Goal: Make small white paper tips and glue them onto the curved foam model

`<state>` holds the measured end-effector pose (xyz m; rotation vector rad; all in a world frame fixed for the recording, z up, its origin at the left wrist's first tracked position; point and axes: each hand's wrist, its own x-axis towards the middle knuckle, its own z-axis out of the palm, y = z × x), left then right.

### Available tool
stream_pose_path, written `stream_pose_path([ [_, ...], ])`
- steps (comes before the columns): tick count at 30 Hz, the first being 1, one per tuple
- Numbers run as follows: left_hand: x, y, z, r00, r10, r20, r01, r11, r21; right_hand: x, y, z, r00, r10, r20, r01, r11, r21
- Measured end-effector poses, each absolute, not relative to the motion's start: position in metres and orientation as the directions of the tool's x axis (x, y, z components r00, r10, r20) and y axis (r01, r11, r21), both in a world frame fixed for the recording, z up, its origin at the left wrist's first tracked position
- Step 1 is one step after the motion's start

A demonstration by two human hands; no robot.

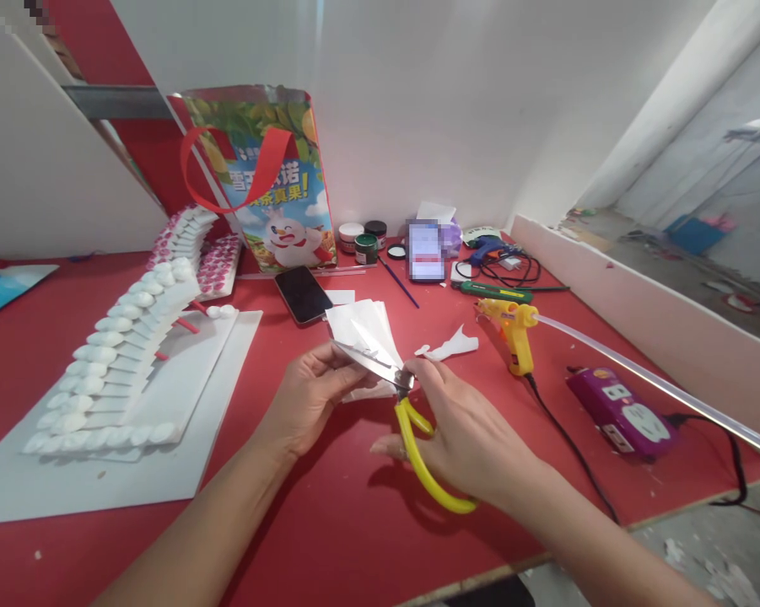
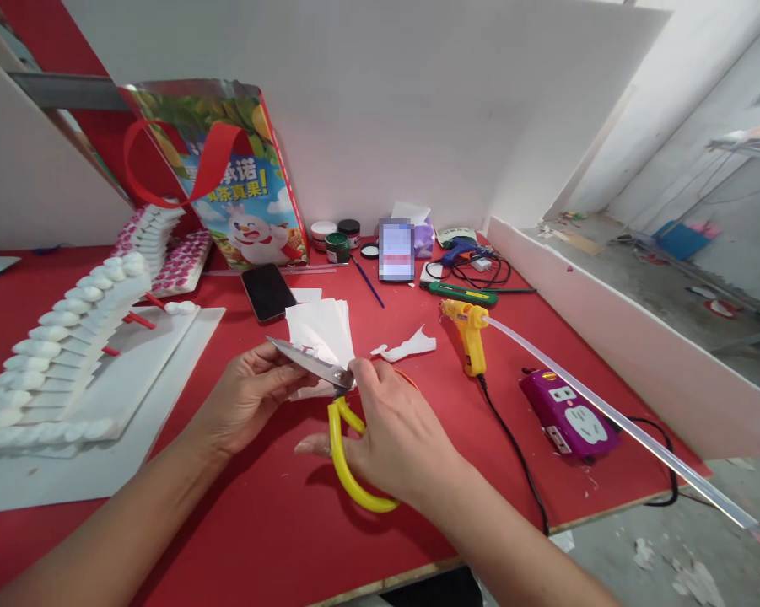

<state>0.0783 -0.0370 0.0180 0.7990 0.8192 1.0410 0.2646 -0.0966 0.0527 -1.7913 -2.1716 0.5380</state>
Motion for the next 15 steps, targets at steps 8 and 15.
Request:
stream_pose_path([
  [8,0.0770,-0.0390,0.0182,0.277,0.943,-0.181,-0.374,0.280,0.884,0.2653,-0.1008,0.0479,-0.180,0.983,0.015,0.907,0.172,-0.385],
  [15,0.0755,-0.0381,0.0180,0.297,0.937,-0.185,-0.364,0.290,0.885,0.2678,-0.1018,0.0424,-0.170,0.985,0.017,0.886,0.160,-0.436],
])
